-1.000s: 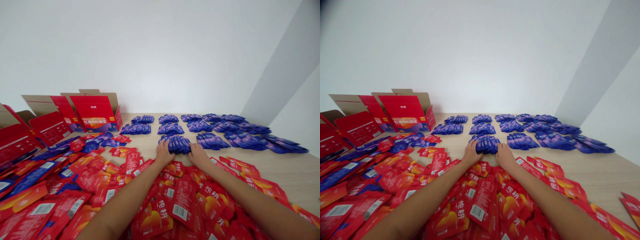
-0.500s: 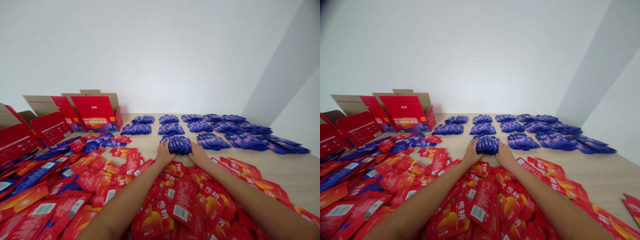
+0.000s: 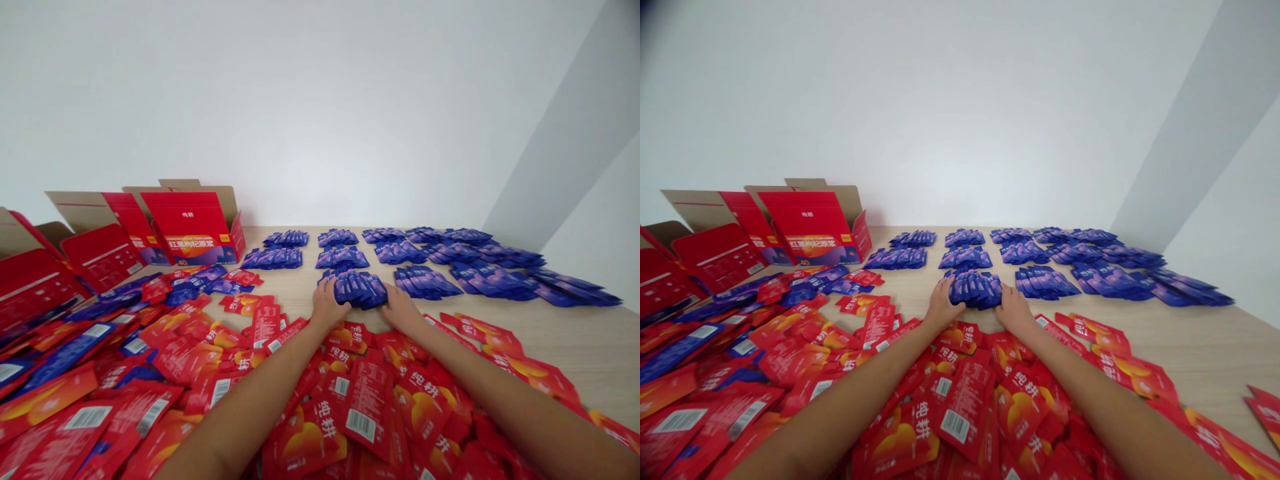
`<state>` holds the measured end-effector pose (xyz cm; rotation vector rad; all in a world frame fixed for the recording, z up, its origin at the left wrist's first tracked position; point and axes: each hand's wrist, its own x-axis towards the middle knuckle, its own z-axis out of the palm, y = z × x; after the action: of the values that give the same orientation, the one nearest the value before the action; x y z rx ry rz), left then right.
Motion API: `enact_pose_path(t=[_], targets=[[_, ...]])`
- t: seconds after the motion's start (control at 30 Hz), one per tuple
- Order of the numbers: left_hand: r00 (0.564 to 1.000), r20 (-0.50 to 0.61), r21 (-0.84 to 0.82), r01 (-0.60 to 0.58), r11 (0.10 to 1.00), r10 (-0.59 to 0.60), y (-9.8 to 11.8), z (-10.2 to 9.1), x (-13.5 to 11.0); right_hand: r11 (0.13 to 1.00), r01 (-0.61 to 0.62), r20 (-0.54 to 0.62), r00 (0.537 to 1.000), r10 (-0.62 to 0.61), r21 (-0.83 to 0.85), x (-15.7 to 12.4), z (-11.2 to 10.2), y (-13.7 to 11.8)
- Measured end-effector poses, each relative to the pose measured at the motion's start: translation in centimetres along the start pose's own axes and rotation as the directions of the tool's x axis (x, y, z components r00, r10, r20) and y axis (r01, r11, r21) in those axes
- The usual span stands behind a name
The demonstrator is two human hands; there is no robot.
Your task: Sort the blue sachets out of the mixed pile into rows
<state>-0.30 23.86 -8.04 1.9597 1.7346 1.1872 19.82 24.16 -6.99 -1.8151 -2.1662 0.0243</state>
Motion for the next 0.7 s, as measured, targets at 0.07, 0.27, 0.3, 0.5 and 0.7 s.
enact_pose_path(t=[0.07, 0.27, 0.3, 0.5, 0.7], targets=[[1.0, -0.003, 0.01, 0.016, 1.0, -0.016, 0.1, -0.1, 0.0, 1.0, 0.0, -0.025, 1.0, 0.0, 0.002, 0.0, 0.1, 0.1], [0.997, -0.057, -0.045, 0.041, 0.998, -0.043, 0.0, 0.0, 0.2, 0.999, 0.046, -0.144, 0.989, -0.042, 0.026, -0.2, 0.1, -0.2], [0.996, -0.078, -0.069, 0.038, 0.997, -0.043, -0.1, 0.0, 0.3, 0.998, 0.054, -0.159, 0.986, -0.049, 0.028, -0.2, 0.0, -0.3], [0.977, -0.172, -0.282, 0.071, 0.957, -0.123, -0.9, -0.3, 0.7, 0.984, 0.164, -0.238, 0.961, -0.143, 0.071, -0.2, -1.4, -1.8], [0.941, -0.174, -0.406, 0.201, 0.892, -0.291, -1.1, -0.7, 1.0, 0.963, 0.103, -0.016, 0.995, -0.102, 0.25, 0.9, -3.2, -6.9]])
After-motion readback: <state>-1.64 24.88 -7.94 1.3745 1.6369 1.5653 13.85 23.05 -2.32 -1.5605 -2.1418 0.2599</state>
